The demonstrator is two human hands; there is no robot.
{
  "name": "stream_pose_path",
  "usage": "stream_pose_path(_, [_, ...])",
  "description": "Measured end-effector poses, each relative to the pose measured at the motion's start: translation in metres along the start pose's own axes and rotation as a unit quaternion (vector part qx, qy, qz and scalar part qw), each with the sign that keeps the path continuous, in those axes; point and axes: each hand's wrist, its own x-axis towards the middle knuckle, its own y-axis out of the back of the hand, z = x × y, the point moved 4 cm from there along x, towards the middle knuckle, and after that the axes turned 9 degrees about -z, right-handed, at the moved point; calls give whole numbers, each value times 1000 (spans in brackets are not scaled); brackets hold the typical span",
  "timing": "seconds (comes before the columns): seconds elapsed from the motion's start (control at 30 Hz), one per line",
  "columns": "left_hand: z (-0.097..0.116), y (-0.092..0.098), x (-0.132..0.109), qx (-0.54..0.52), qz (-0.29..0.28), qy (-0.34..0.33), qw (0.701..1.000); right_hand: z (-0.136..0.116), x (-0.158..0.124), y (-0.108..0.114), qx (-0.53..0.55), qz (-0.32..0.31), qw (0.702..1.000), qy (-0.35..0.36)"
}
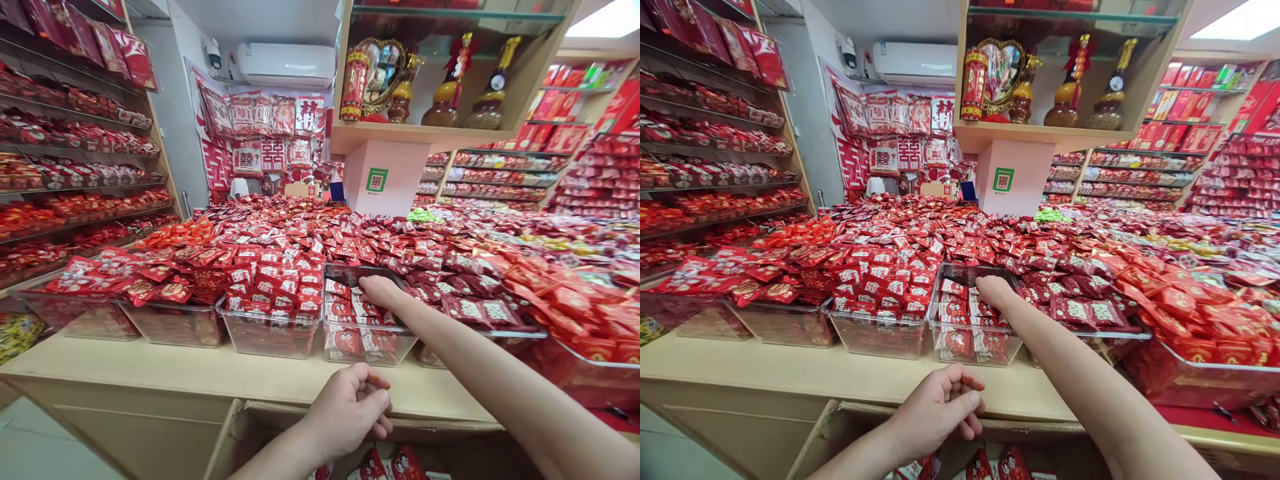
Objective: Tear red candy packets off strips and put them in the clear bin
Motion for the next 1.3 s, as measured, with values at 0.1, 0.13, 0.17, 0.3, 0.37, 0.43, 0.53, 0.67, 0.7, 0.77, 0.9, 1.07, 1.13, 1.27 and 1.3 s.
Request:
stream_pose_path(0.1, [1,0,0,-1,-1,-1,1000,-3,-3,2,2,6,1000,0])
stream_pose_path(0.13, [0,1,0,-2,-1,0,1000,-4,-5,3,2,9,1000,1])
stream_pose_path(0.17, [0,1,-1,-3,-1,1,1000,-5,-6,4,2,12,1000,3])
stream_pose_path(0.3, [-1,1,-1,-3,-2,-5,1000,-7,-6,6,2,16,1000,3])
stream_pose_path(0.37, [0,1,-1,0,-3,-5,1000,-6,-6,12,2,18,1000,0])
stream_pose_path(0.43, [0,2,-1,-7,-1,2,1000,-4,-12,24,1,31,1000,-2])
stream_pose_path(0.53, [5,4,-3,-65,13,5,998,-7,-40,53,10,104,995,-2])
stream_pose_path(0.67, [17,5,-8,-239,18,-20,971,-39,-114,83,48,232,965,110])
stream_pose_path(0.7, [21,4,-10,-280,10,-38,959,-51,-135,83,51,241,956,157])
stream_pose_path(0.77, [29,2,-13,-320,-3,-86,944,-75,-171,78,57,244,942,225])
stream_pose_path(0.9, [31,3,-13,-265,26,-111,957,-91,-203,65,158,209,933,245])
stream_pose_path(1.07, [15,10,-6,-159,110,-51,980,-39,-154,70,232,183,951,90])
stream_pose_path(1.13, [13,11,-4,-119,117,-39,985,-17,-114,67,196,124,972,35])
stream_pose_path(1.27, [12,6,-3,-64,86,-26,994,-8,-44,39,36,-51,997,54])
stream_pose_path(1.3, [12,5,-3,-57,81,-23,995,-10,-33,31,9,-78,995,67])
